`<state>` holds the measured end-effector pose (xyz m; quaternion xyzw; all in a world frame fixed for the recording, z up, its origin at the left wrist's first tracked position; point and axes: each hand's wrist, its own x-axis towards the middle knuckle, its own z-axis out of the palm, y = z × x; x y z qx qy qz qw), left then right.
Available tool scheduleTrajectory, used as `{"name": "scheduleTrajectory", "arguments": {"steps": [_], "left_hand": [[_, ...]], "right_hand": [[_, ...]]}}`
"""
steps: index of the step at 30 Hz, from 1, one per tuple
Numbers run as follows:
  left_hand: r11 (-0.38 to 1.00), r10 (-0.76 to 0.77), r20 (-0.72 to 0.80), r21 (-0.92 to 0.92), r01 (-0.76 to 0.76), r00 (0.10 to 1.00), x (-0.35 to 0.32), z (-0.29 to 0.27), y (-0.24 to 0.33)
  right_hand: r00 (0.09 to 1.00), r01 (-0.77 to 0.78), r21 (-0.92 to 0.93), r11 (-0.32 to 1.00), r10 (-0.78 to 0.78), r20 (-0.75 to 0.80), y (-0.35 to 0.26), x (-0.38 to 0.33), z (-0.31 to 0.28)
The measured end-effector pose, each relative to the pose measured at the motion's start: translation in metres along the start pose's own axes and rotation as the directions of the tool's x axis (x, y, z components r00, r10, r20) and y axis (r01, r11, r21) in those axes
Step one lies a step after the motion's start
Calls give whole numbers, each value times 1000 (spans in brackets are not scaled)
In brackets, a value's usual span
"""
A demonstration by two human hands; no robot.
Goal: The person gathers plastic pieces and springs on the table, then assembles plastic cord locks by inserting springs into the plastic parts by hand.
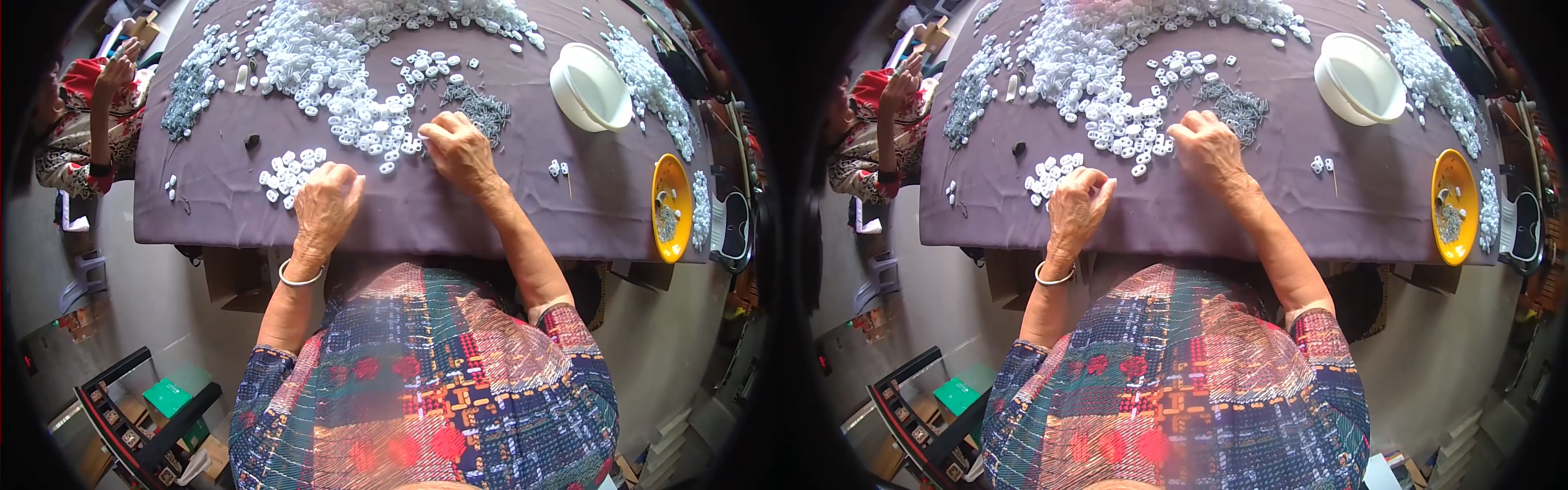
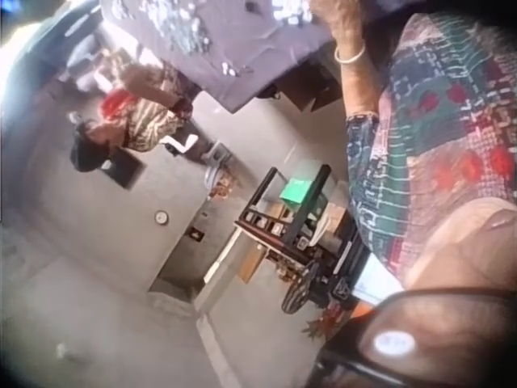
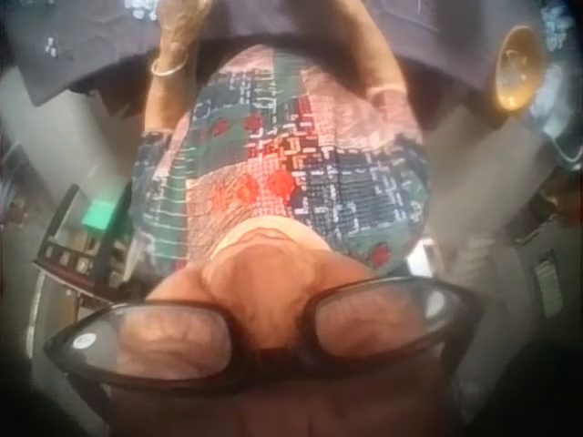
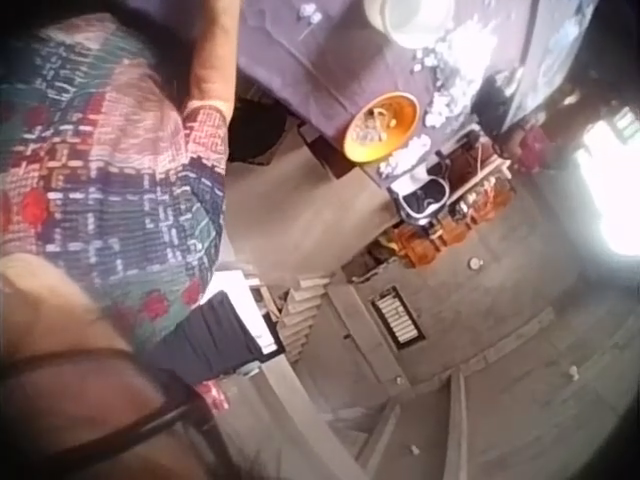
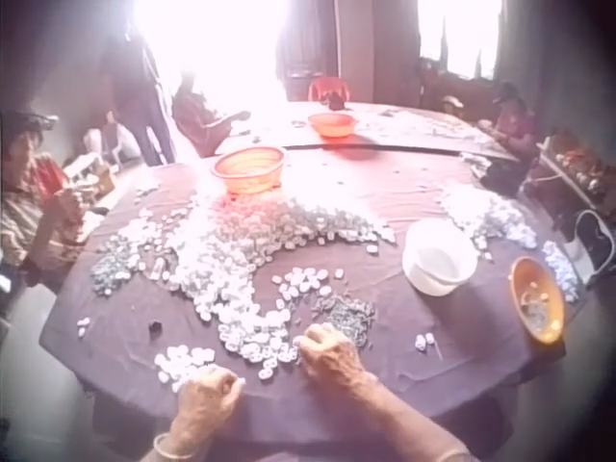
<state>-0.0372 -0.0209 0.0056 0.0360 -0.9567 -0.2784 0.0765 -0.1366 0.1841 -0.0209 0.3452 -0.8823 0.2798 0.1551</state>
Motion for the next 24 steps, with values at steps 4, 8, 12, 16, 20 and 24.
{"name": "scheduleTrajectory", "arguments": {"steps": [4, 8, 12, 16, 20, 24], "left_hand": [[957, 161, -74, 254, -138, 984, 10, -2, -13], [959, 177, -207, 255, -122, 962, 11, -1, -8], [967, 224, -133, 151, -204, 965, 8, 21, 15], [981, 181, -133, 95, -170, 974, 7, 40, 22], [985, 172, -148, 43, -167, 974, 3, 45, 15], [969, 241, -202, -1, -246, 949, -4, 45, 11]], "right_hand": [[993, 76, -60, 995, -70, 100, 1, -4, -2], [1000, 2, 10, 1000, -2, 20, -1, -12, -5], [999, -35, -74, 997, 36, 23, -4, 7, 11], [976, -88, -145, 985, 115, 183, -11, 20, 23], [977, -11, -166, 986, 46, 208, -13, 21, 21], [973, 150, -152, 977, -119, 197, -17, 8, 15]]}}
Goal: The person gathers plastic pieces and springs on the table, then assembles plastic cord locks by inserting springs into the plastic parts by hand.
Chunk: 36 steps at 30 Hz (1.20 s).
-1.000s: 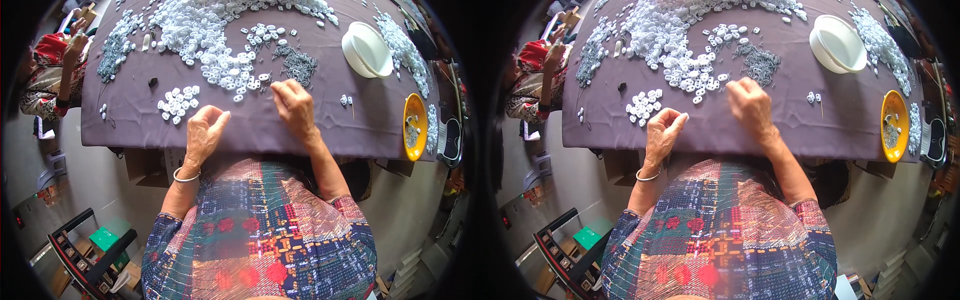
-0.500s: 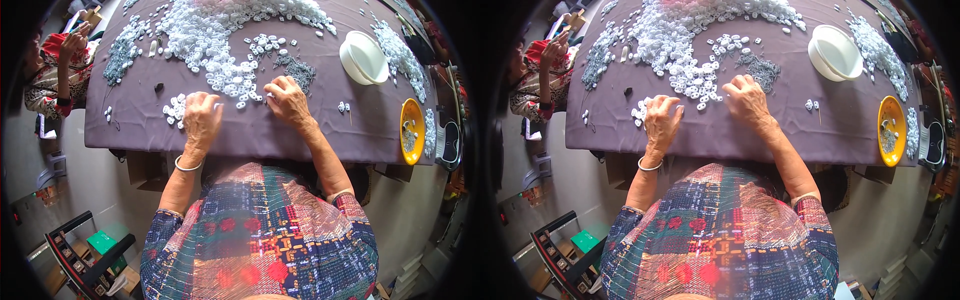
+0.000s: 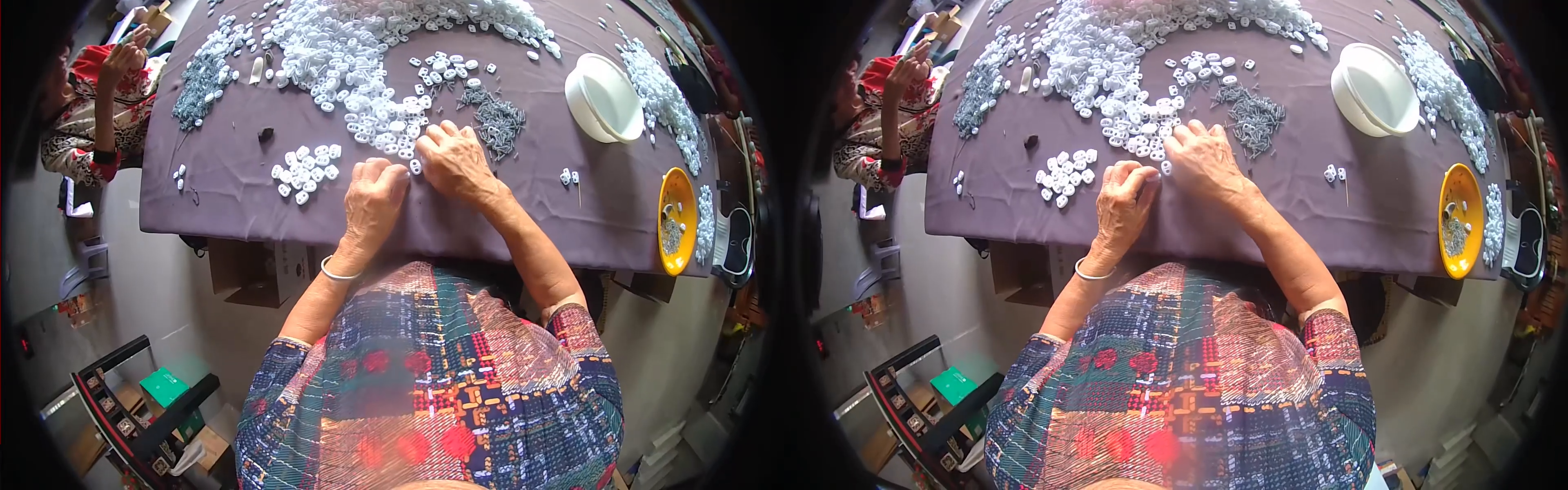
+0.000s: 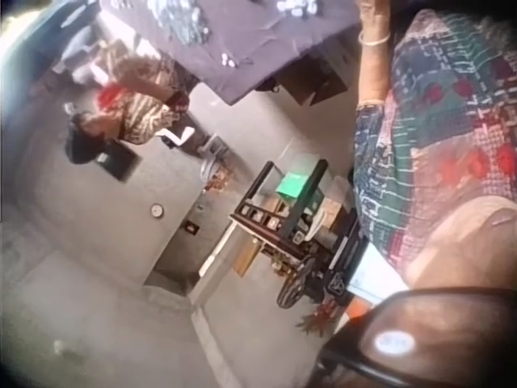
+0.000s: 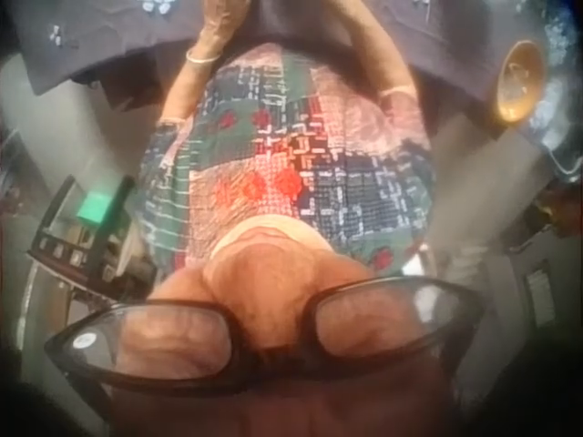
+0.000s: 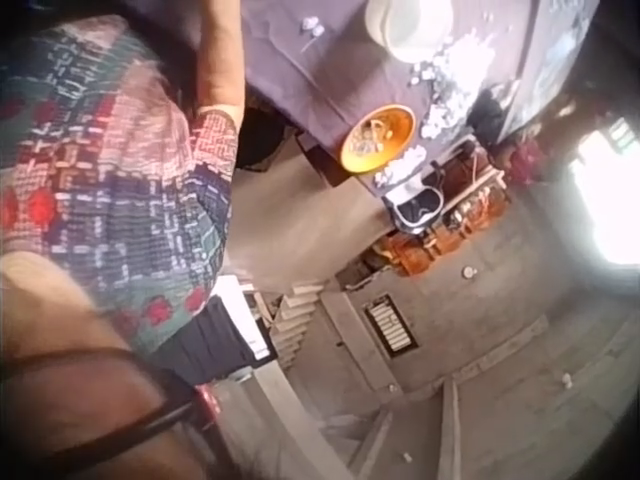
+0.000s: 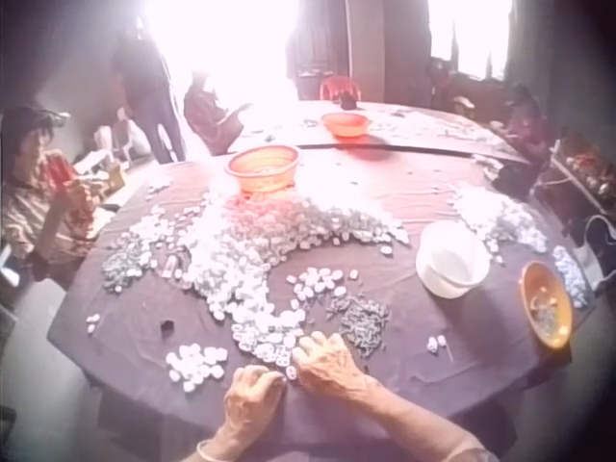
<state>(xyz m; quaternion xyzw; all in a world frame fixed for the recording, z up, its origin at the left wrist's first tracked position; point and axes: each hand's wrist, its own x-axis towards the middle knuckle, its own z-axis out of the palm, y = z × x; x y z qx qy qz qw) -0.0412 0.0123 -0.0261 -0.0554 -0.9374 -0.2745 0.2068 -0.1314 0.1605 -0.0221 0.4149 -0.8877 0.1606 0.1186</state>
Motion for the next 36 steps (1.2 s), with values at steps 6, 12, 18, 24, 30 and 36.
{"name": "scheduleTrajectory", "arguments": {"steps": [6, 12, 18, 24, 30, 36], "left_hand": [[999, 22, -111, -43, -27, 994, -5, 6, -4], [997, -18, -120, -82, 8, 993, -6, 6, -1], [997, -18, -140, -71, 8, 990, -1, 4, 10], [997, 51, -44, -59, -54, 998, 15, 12, 19], [999, 52, 68, 0, -52, 996, 37, 27, 23], [996, 76, -7, 40, -75, 997, 29, 20, 5]], "right_hand": [[986, 90, 167, 982, -64, -156, -15, -37, -20], [968, -65, 419, 906, 159, -194, -19, -66, -36], [820, -434, 836, 335, 532, 211, -13, -69, -43], [775, -459, 862, 214, 570, 272, -12, -73, -42], [674, -462, 887, -21, 642, 366, -9, -73, -49], [667, -504, 862, -48, 612, 425, -4, -85, -49]]}}
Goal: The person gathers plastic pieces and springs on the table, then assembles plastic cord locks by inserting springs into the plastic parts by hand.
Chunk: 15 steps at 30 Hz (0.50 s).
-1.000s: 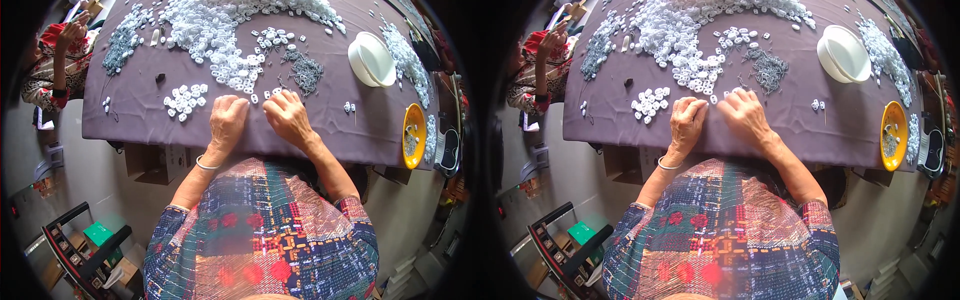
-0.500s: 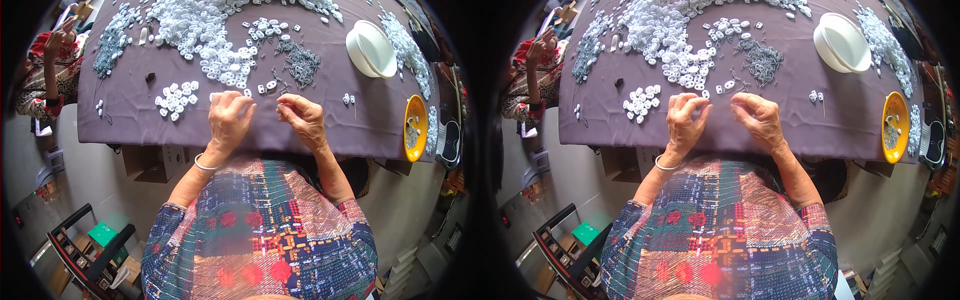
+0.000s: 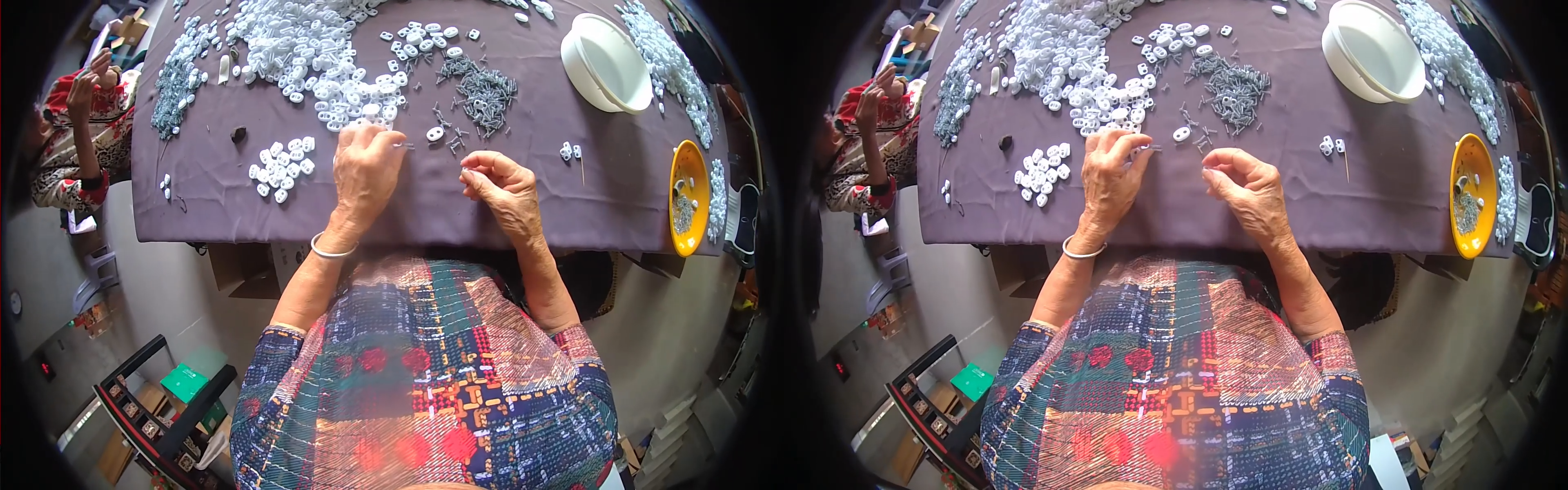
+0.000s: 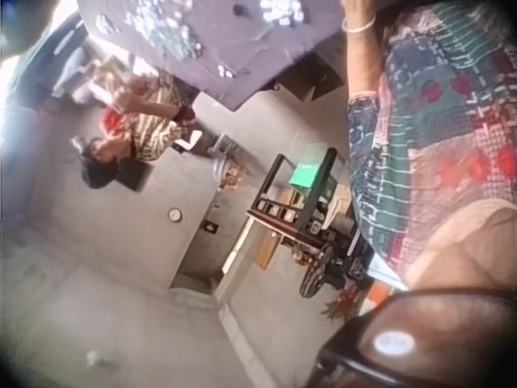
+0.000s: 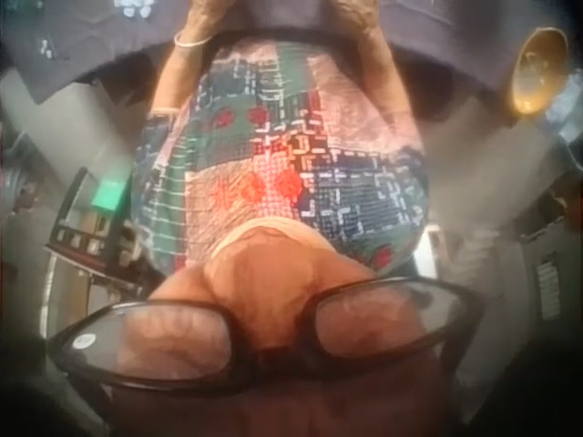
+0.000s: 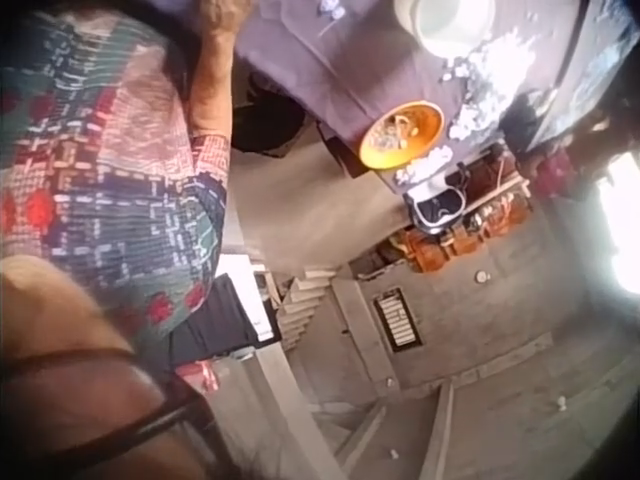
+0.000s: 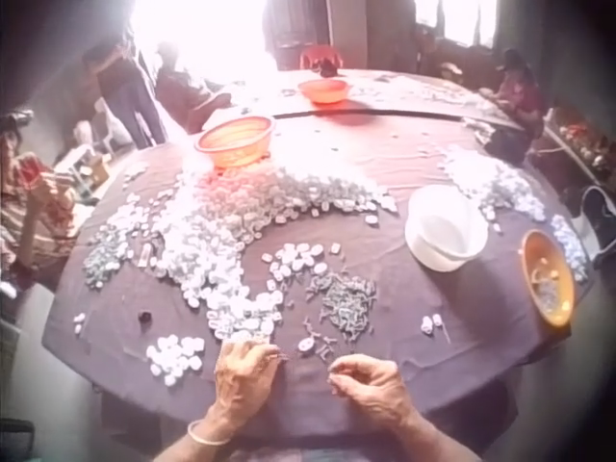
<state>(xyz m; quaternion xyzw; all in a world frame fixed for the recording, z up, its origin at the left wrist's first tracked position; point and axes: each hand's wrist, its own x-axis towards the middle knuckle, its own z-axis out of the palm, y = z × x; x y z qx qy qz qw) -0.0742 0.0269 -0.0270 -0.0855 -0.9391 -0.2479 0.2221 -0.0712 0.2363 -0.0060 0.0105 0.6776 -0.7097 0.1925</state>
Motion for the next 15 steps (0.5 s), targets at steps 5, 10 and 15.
{"name": "scheduleTrajectory", "arguments": {"steps": [5, 10, 15], "left_hand": [[999, 4, -3, -45, -4, 1000, 4, -3, 13], [1000, -15, 75, -17, 16, 997, 11, 11, 22], [1000, -11, 94, 22, 9, 995, 14, 12, 25]], "right_hand": [[998, -11, 40, 999, 13, -59, 4, -1, 8], [999, -12, 32, 999, 13, -53, 3, -1, 10], [999, 27, -11, 1000, -28, -22, 8, -1, 7]]}}
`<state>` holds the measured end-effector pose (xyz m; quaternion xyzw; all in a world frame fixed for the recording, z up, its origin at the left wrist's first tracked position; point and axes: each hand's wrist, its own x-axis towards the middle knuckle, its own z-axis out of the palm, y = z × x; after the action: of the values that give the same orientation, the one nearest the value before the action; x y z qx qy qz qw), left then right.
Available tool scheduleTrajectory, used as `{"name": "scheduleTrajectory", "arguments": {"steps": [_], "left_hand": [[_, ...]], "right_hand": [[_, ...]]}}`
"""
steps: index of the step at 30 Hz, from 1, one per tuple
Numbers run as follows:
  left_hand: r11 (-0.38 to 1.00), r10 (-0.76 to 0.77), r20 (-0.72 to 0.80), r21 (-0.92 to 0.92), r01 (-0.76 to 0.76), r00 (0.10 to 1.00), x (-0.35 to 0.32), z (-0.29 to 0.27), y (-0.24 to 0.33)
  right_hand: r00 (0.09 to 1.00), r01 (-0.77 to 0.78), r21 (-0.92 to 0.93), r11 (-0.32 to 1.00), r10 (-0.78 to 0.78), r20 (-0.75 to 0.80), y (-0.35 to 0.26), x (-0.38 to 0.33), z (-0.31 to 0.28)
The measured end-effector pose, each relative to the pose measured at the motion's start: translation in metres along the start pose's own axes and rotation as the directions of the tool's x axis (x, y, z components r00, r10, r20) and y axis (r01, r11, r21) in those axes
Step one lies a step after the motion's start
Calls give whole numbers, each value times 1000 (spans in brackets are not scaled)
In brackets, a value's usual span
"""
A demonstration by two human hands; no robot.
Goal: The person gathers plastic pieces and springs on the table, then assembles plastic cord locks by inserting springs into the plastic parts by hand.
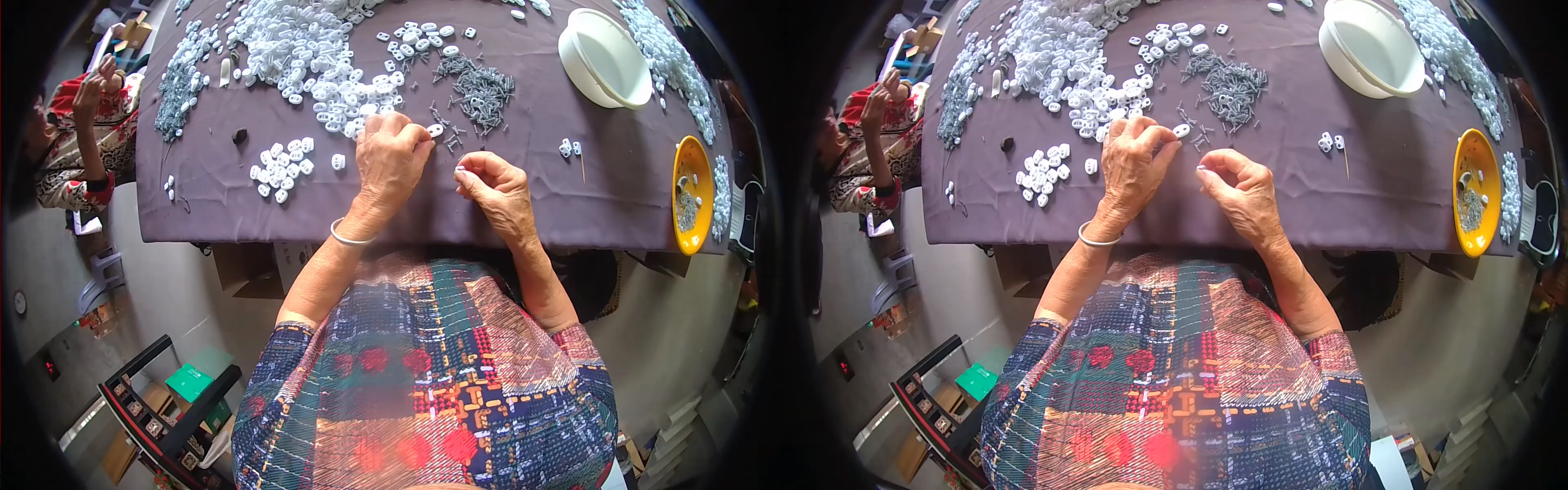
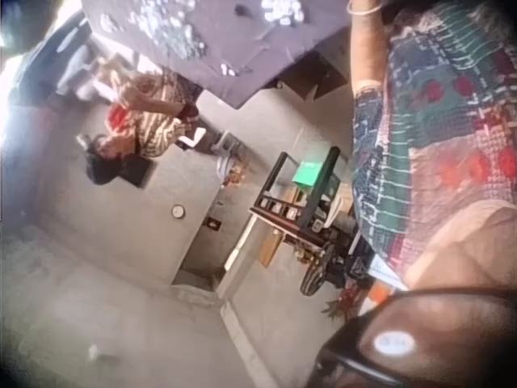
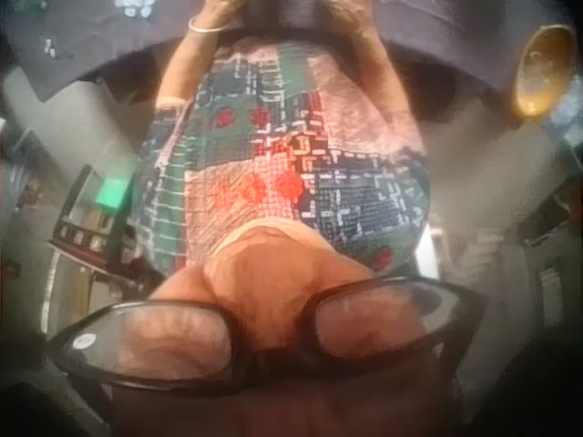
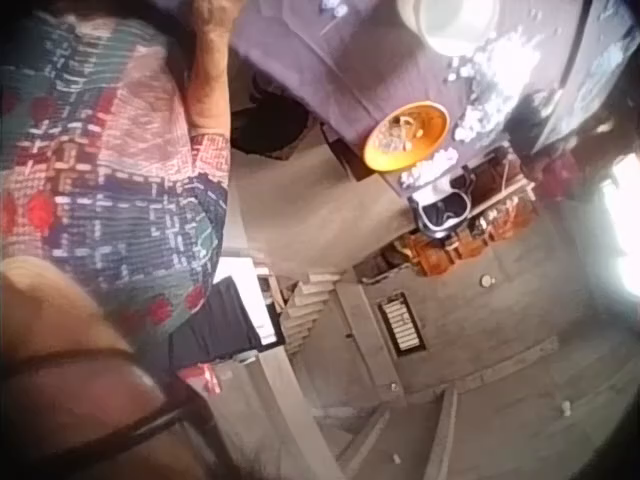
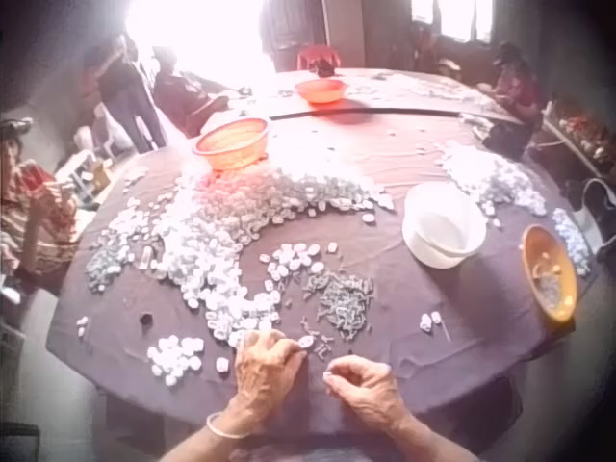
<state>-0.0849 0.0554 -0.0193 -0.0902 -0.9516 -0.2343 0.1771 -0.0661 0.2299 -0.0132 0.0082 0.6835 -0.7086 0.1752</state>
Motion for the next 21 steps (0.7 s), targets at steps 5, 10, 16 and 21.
{"name": "scheduleTrajectory", "arguments": {"steps": [5, 10, 16, 21], "left_hand": [[987, 45, -85, -150, -57, 995, -5, 1, 6], [169, -396, 488, -794, 585, 778, -24, -28, 5], [-85, -440, 568, -797, 597, 695, -44, -49, 0], [-109, -429, 584, -790, 603, 689, -48, -68, 10]], "right_hand": [[997, -75, 91, 993, 78, -20, -4, -7, 2], [998, -68, 35, 997, 68, -9, -5, -4, 5], [998, -28, 134, 991, 20, 61, -17, -4, 22], [995, -42, 174, 984, 26, 93, -30, -13, 37]]}}
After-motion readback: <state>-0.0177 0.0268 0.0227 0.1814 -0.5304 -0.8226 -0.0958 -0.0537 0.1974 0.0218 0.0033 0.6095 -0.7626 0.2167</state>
